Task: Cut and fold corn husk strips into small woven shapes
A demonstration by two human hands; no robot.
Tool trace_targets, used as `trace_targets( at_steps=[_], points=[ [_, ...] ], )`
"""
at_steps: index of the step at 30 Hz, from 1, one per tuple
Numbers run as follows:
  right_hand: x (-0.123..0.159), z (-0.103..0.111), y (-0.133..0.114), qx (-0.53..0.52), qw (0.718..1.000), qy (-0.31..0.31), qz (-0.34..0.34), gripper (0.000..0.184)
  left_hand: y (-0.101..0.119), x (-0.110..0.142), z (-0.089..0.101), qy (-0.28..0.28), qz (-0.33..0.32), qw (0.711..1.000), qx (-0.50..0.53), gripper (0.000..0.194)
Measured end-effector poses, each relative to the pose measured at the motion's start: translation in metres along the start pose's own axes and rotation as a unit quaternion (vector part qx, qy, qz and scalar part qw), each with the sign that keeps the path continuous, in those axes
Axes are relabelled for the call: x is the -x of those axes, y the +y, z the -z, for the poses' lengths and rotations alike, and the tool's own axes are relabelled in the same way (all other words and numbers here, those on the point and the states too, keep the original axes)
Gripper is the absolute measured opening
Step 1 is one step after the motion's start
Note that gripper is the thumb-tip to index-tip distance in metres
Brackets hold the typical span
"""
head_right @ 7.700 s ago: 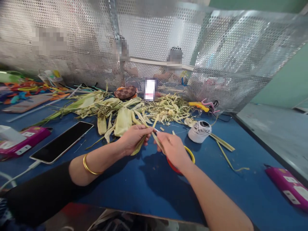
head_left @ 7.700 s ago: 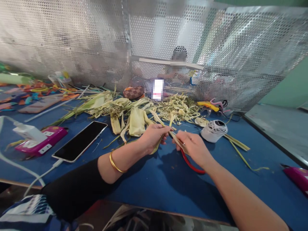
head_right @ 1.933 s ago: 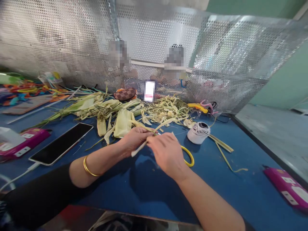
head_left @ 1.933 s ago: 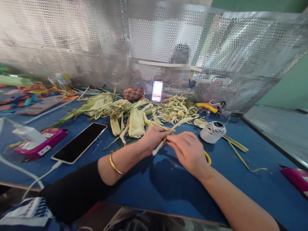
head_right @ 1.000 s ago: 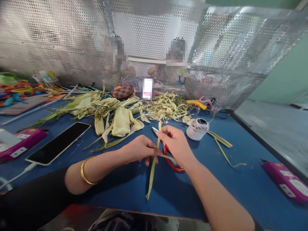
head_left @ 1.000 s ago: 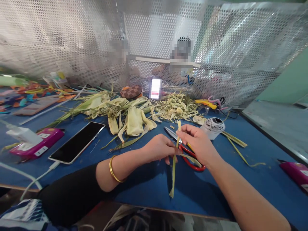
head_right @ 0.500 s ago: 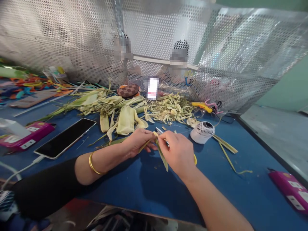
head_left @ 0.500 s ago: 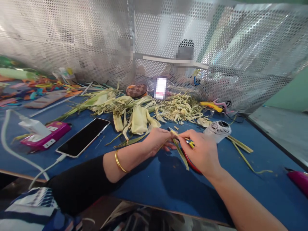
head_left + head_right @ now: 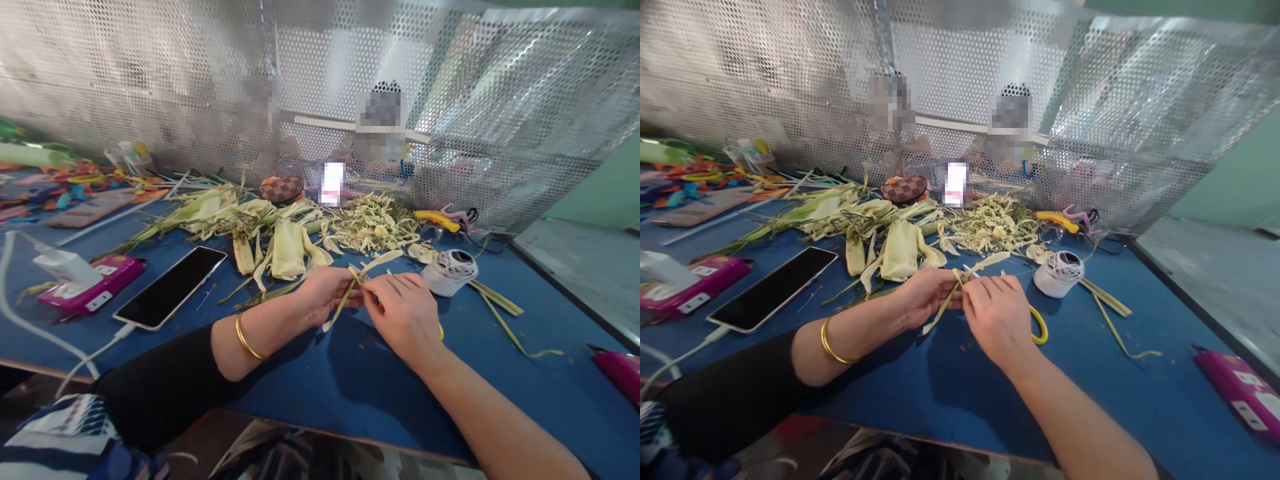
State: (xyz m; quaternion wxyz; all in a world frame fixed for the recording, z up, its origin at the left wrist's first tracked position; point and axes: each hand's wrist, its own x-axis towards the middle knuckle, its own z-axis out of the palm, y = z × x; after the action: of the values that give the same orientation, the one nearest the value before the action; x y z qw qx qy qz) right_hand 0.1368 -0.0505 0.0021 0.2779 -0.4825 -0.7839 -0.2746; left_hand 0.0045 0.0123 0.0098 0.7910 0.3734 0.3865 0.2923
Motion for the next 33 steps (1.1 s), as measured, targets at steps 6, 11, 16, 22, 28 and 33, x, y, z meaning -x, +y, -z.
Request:
trace_targets(
  at_steps=[6, 11, 16, 22, 28, 33],
  points=[
    [0.0, 0.001, 0.002, -0.015, 0.999, 0.02, -0.037, 0.016, 0.003, 0.0, 0.003, -0.037, -0.002, 0.999, 0.034, 0.02],
    [0.0, 0.0, 0.003, -0.012, 0.999, 0.0, -0.043, 0.016, 0.005, 0.006, -0.002, -0.044, -0.045, 0.998, 0.022, 0.012],
    [-0.001, 0.0, 0.004, 0.001, 0.999, -0.019, -0.047, 0.018, 0.005, 0.009, -0.005, -0.041, -0.057, 0.997, 0.024, 0.017],
    [-0.001, 0.0, 0.004, -0.004, 0.999, -0.009, -0.032, 0.021, 0.0, 0.003, -0.001, -0.053, -0.056, 0.997, 0.022, 0.012],
    [-0.003, -0.001, -0.004, 0.01, 0.995, -0.017, 0.102, 0.026, -0.005, 0.002, 0.0, -0.034, -0.068, 0.997, 0.009, 0.012],
    [-0.004, -0.001, -0.008, 0.024, 0.98, -0.086, 0.175, 0.024, -0.008, 0.002, 0.0, -0.03, -0.042, 0.998, -0.031, 0.014]
  ],
)
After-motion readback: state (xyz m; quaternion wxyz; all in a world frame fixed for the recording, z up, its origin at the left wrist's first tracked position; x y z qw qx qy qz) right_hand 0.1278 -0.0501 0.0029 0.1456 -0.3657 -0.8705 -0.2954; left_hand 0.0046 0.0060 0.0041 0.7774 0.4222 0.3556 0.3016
